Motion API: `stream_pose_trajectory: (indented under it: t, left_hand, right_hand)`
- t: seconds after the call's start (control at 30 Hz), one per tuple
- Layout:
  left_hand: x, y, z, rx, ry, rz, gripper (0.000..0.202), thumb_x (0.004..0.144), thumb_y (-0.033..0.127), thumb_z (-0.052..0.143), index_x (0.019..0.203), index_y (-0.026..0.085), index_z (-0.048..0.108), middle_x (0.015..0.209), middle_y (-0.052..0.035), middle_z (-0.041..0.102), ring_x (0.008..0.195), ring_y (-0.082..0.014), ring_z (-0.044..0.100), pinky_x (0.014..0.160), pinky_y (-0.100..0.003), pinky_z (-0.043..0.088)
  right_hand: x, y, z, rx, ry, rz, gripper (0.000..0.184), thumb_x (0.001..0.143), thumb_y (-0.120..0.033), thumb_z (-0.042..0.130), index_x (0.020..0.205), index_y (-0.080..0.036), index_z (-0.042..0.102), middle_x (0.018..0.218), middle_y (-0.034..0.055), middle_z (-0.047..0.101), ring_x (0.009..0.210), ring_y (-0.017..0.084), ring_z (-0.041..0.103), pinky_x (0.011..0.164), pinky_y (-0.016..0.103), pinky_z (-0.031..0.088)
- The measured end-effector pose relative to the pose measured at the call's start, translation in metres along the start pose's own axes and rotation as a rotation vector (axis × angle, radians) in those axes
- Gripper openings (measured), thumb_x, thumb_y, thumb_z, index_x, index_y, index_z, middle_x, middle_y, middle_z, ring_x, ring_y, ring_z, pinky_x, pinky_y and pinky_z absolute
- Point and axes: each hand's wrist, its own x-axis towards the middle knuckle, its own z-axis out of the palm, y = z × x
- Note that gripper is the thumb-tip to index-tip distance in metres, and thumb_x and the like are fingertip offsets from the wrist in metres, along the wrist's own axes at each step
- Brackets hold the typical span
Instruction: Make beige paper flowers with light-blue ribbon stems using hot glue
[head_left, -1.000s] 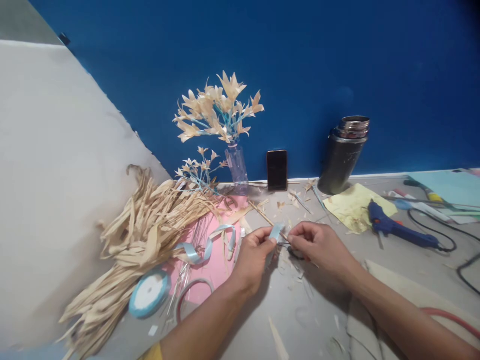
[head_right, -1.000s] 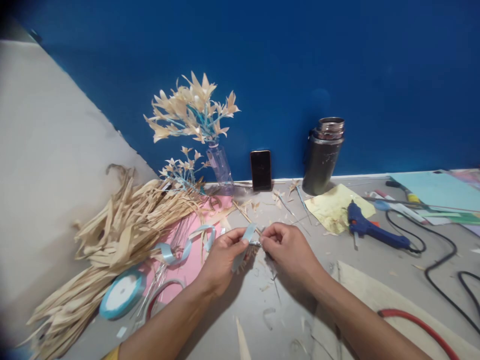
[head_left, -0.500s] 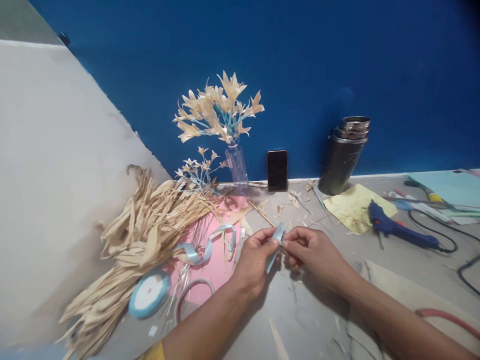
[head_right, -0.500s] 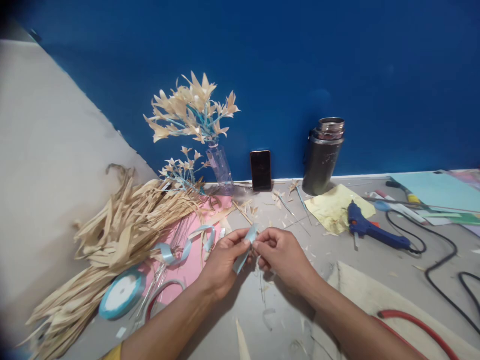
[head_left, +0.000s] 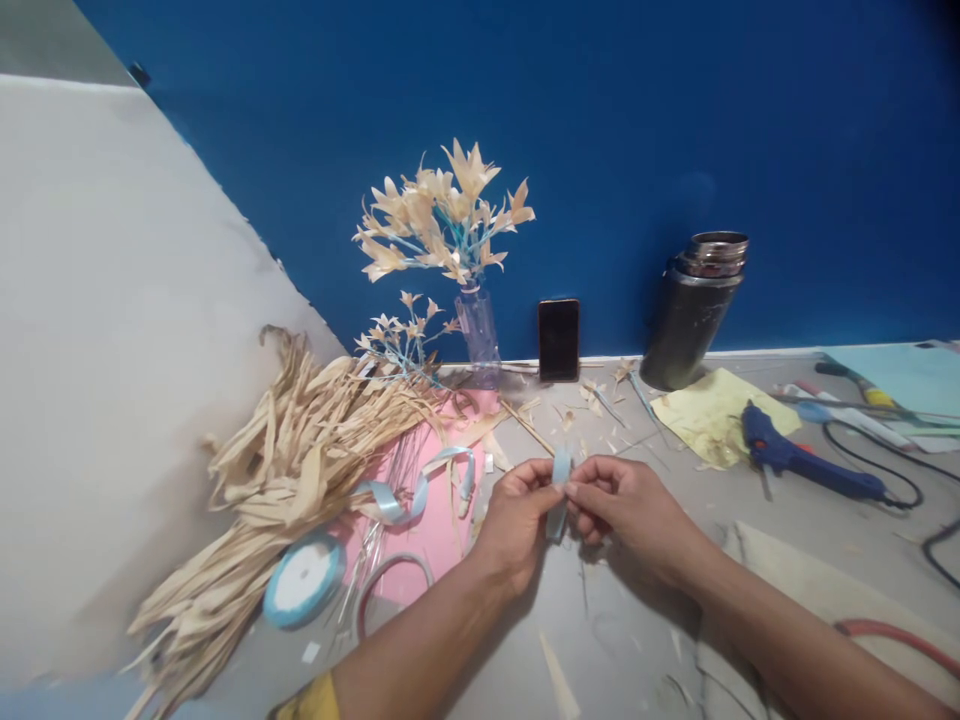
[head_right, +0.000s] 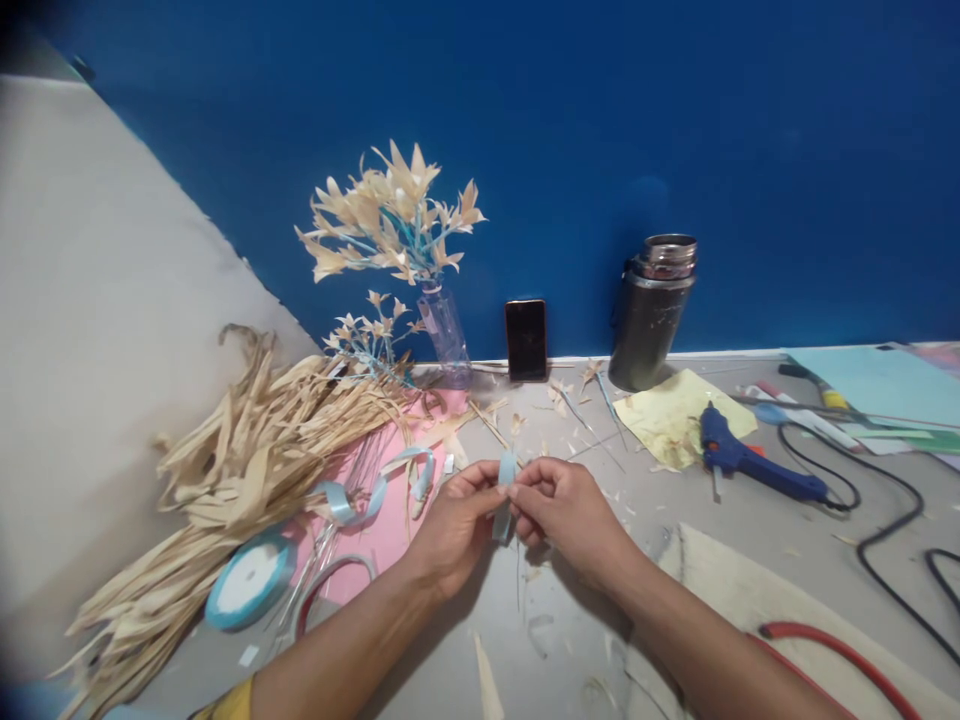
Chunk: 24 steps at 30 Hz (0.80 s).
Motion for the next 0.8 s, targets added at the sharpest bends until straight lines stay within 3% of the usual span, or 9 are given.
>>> stream_pose_trajectory:
  t: [0.27, 0.53, 0.8]
  left_hand:
    - [0.002, 0.000, -0.003, 0.017, 0.060, -0.013, 0.024, 0.061, 0.028, 0.082, 0.069, 0.013, 0.066, 0.061, -0.0007, 0.062, 0.051, -0.0105, 0.054, 0.053, -0.024, 0.041]
    - [0.008, -0.001, -0.010, -0.083, 0.157, -0.086, 0.029, 0.056, 0.024, 0.082, 0.074, 0.015, 0.061, 0.062, 0.0012, 0.060, 0.056, -0.0129, 0.057, 0.052, -0.024, 0.044]
    - [0.007, 0.000, -0.009, -0.128, 0.173, -0.047, 0.031, 0.054, 0.022, 0.085, 0.074, 0.014, 0.063, 0.062, 0.0028, 0.057, 0.053, -0.0101, 0.054, 0.051, -0.024, 0.045]
  right_hand:
    - [-0.002, -0.002, -0.001, -0.107, -0.004, -0.045, 0.024, 0.074, -0.039, 0.071, 0.074, -0.018, 0.060, 0.052, -0.0020, 0.061, 0.043, 0.011, 0.053, 0.044, 0.023, 0.045]
    - [-0.013, -0.010, 0.002, -0.229, 0.121, -0.190, 0.018, 0.078, -0.036, 0.067, 0.078, -0.018, 0.064, 0.055, 0.0009, 0.066, 0.050, 0.014, 0.059, 0.048, 0.024, 0.047]
    - [-0.011, 0.002, 0.017, -0.155, 0.032, -0.049, 0.017, 0.071, -0.035, 0.064, 0.068, -0.019, 0.057, 0.047, -0.0029, 0.058, 0.041, 0.010, 0.050, 0.041, 0.022, 0.040]
